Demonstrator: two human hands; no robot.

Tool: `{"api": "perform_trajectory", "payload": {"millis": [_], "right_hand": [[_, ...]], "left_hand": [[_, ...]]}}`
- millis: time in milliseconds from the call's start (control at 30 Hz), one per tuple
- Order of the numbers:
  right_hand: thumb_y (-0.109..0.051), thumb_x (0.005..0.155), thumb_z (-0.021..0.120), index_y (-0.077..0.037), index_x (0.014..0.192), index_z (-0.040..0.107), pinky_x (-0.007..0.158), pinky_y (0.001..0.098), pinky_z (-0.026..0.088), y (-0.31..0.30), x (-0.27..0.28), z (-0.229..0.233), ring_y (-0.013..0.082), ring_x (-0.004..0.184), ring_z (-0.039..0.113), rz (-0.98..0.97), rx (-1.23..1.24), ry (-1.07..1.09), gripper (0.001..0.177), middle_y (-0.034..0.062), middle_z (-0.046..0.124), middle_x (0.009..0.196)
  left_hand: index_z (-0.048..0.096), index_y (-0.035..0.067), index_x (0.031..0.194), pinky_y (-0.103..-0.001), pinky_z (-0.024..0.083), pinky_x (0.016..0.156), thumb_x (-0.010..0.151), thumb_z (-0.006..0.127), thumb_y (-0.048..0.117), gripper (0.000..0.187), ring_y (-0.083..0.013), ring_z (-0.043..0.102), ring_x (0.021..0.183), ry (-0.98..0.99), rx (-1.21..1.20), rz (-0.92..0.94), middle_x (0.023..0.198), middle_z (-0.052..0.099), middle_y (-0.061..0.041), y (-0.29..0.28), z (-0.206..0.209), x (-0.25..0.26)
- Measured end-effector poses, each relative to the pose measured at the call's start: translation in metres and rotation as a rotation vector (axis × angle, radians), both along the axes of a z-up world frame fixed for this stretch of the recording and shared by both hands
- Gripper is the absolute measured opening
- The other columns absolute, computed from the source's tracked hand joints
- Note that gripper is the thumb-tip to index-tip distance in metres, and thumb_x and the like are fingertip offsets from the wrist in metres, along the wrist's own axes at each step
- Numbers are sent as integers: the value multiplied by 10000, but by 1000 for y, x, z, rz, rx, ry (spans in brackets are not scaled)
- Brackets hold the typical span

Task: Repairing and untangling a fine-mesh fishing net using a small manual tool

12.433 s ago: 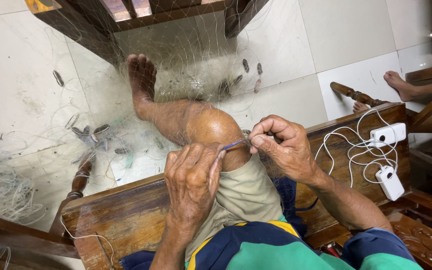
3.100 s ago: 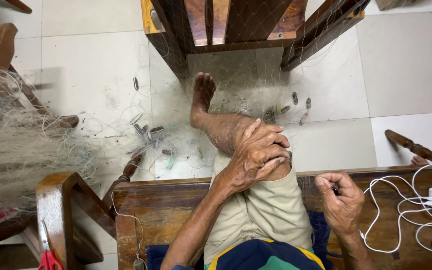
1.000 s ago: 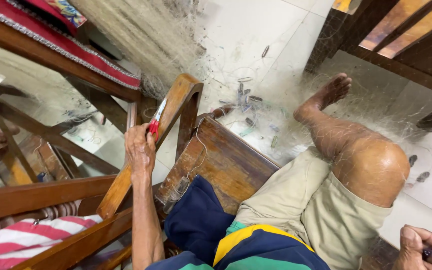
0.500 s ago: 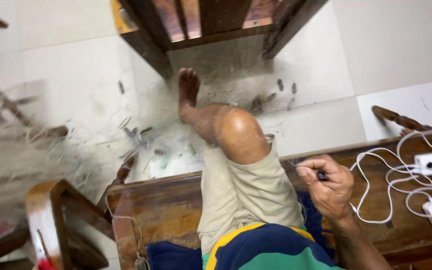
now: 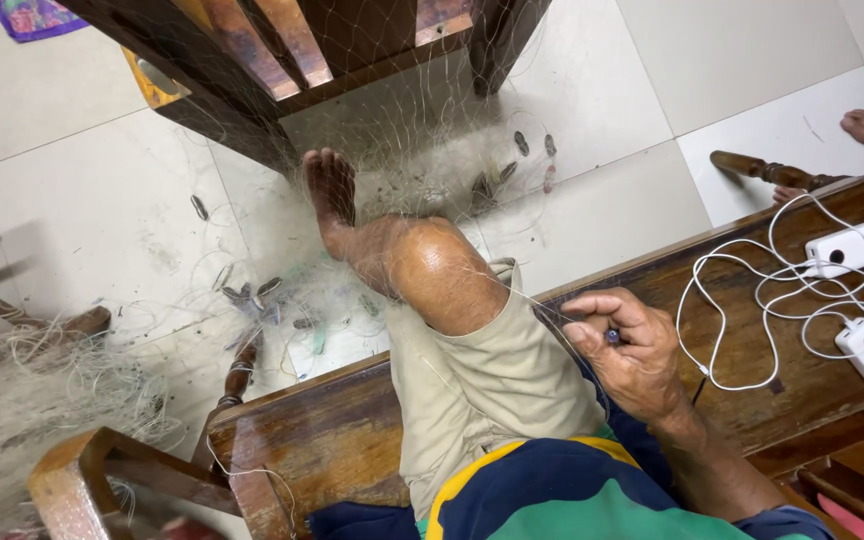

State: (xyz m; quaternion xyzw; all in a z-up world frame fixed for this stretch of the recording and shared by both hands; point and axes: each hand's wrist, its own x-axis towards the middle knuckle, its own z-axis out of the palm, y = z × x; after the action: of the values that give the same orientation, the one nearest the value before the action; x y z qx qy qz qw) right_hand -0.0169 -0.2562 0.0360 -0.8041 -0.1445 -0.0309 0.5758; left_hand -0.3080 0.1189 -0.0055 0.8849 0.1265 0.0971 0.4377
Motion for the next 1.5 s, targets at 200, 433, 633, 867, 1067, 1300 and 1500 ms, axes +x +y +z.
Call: {"api": "perform_trajectory", "payload": {"millis": [200, 433, 633, 867, 1067, 1300, 1500], "right_hand": [[-467, 933, 623, -18, 1198, 701, 594, 234, 424, -3, -17, -10, 61, 561, 457, 138, -91, -13, 528, -48, 517, 674], [-585, 906, 598, -61, 1016, 766, 693, 283, 589, -8, -19, -7, 165, 756, 776, 199, -68, -43, 561, 64, 783, 889], [-364, 969, 602, -31, 929, 694, 569, 272, 554, -6, -10, 3, 160, 631, 709, 279, 0, -27, 347, 59, 733, 778], [-368, 1015, 528, -60, 882, 678, 534, 280, 452, -3, -7, 18, 149, 559, 614, 337, -54, 31, 368, 27, 661, 721], [-244, 993, 570, -39, 828, 647, 512, 291, 441, -3, -8, 27, 161, 530, 561, 335, -44, -78, 274, 39, 652, 702], [-288, 960, 617, -37, 919, 686, 541, 275, 472, -13, -14, 24, 134, 562, 599, 365, -80, -78, 263, 25, 682, 739], [-525, 943, 588, -28, 1234, 641, 452, 221, 394, -36, -6, 17, 33, 506, 449, 306, -152, -89, 578, -77, 508, 680]], "left_hand": [[705, 31, 1244, -282, 593, 831, 946, 638, 169, 336, -185, 738, 914, -16, -369, -203, 1091, 748, -100, -128, 47, 141], [528, 5, 1425, -386, 540, 911, 1039, 580, 19, 390, -320, 654, 1062, -194, -589, -576, 1213, 620, -194, -193, 45, 206], [513, 46, 1447, -379, 555, 906, 1098, 552, 142, 364, -314, 668, 1079, -188, -606, -555, 1241, 628, -198, -196, 39, 206], [538, 41, 1399, -391, 576, 896, 1058, 623, 94, 356, -332, 685, 1049, -176, -569, -485, 1251, 661, -215, -207, 28, 198], [571, -23, 1371, -440, 586, 957, 1021, 686, 120, 394, -375, 733, 1089, -230, -385, -445, 1263, 698, -197, -227, 23, 192], [593, 23, 1346, -486, 545, 1055, 1010, 718, 97, 365, -273, 752, 1110, -310, -380, -454, 1328, 692, -112, -232, 10, 189], [604, 77, 1372, -521, 524, 1112, 932, 803, 80, 483, -193, 776, 1036, -276, -506, -523, 1208, 754, -67, -208, 9, 179]]}}
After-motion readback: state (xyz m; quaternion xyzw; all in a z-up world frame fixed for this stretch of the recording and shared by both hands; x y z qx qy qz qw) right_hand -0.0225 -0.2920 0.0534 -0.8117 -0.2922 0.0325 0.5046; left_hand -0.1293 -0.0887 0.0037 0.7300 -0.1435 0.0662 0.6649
